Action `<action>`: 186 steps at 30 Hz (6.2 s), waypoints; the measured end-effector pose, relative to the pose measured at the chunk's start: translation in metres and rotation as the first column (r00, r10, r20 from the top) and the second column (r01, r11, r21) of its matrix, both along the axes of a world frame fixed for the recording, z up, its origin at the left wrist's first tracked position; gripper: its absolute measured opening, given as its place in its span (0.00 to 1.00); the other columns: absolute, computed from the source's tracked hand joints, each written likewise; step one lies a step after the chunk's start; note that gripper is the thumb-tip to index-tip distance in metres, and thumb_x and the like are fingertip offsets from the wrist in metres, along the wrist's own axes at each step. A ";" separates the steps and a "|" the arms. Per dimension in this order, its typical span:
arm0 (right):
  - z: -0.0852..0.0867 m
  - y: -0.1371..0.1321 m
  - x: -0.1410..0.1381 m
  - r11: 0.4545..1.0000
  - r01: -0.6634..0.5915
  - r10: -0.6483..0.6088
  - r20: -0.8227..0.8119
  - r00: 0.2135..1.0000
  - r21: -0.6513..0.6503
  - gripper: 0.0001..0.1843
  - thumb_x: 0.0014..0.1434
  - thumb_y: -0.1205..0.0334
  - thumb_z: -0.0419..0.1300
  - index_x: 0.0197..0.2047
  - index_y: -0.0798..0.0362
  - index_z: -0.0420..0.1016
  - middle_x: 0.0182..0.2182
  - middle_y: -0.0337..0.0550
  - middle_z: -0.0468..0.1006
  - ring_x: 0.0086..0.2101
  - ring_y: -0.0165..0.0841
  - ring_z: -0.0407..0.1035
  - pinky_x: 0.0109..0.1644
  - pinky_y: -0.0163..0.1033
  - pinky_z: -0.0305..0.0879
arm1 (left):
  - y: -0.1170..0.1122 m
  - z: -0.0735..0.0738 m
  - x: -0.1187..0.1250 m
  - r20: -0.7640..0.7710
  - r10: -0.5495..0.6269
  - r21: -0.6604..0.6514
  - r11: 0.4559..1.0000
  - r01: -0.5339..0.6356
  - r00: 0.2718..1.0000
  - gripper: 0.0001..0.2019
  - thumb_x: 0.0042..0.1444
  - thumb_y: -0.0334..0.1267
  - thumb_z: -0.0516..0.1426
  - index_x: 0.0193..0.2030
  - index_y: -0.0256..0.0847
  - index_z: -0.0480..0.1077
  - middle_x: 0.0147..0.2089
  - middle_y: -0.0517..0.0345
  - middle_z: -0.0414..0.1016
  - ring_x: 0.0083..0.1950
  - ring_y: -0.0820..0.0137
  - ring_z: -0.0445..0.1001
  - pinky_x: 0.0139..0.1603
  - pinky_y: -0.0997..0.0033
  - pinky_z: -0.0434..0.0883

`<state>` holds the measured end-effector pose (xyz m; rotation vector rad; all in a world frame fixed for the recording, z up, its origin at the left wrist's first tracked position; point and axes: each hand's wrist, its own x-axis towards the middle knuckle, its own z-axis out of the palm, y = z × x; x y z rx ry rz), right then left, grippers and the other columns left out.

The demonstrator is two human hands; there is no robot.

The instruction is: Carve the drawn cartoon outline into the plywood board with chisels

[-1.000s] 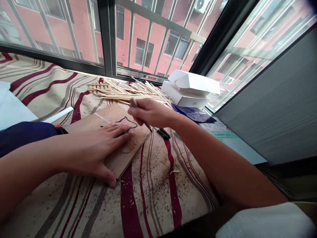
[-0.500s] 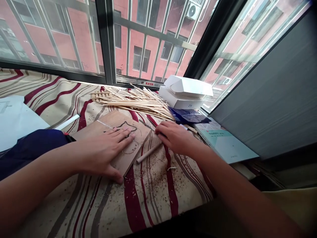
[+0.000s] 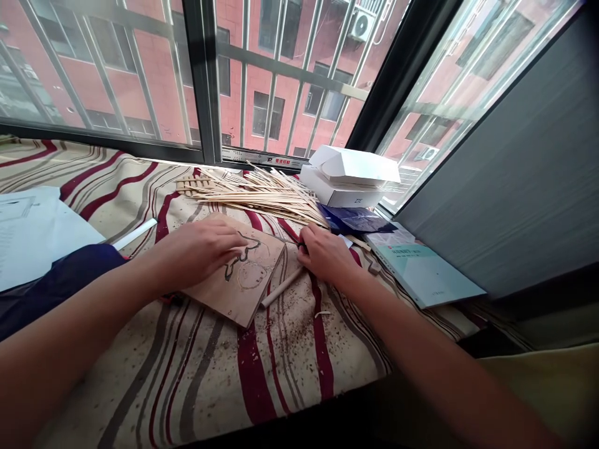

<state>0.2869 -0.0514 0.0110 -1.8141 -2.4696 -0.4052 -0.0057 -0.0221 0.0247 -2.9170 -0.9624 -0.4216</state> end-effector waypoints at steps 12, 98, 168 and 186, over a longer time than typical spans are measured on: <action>0.005 -0.069 0.004 0.987 -0.157 0.156 -0.356 0.921 0.028 0.17 0.71 0.66 0.51 0.56 0.57 0.76 0.27 0.39 0.82 0.27 0.37 0.75 0.33 0.40 0.58 | 0.009 -0.006 -0.001 -0.062 0.226 -0.016 0.974 -0.228 0.972 0.26 0.69 0.58 0.48 0.53 0.37 0.73 0.56 0.37 0.78 0.59 0.46 0.75 0.62 0.47 0.70; 0.005 -0.089 -0.032 0.978 -0.178 0.183 0.040 0.982 -0.112 0.22 0.68 0.77 0.49 0.58 0.60 0.78 0.40 0.48 0.83 0.34 0.38 0.78 0.31 0.43 0.51 | -0.002 -0.015 0.031 -0.457 0.255 -0.086 0.941 -0.328 0.852 0.29 0.76 0.39 0.43 0.79 0.35 0.60 0.77 0.32 0.63 0.77 0.42 0.62 0.74 0.44 0.62; -0.002 -0.068 -0.012 0.974 -0.173 0.170 -0.032 0.985 -0.144 0.17 0.72 0.72 0.49 0.58 0.56 0.73 0.42 0.48 0.85 0.35 0.37 0.77 0.33 0.42 0.47 | 0.049 -0.025 0.042 -0.248 0.314 -0.078 0.936 -0.342 0.916 0.28 0.75 0.51 0.42 0.70 0.42 0.69 0.73 0.44 0.65 0.73 0.55 0.68 0.74 0.56 0.62; 0.042 -0.017 0.009 0.915 -0.320 0.286 -0.162 0.944 -0.247 0.15 0.76 0.59 0.53 0.57 0.57 0.75 0.34 0.46 0.82 0.31 0.34 0.68 0.36 0.38 0.51 | 0.049 -0.025 0.047 -0.221 0.367 -0.089 0.915 -0.394 0.903 0.28 0.74 0.48 0.42 0.70 0.36 0.69 0.71 0.40 0.66 0.73 0.53 0.66 0.75 0.53 0.61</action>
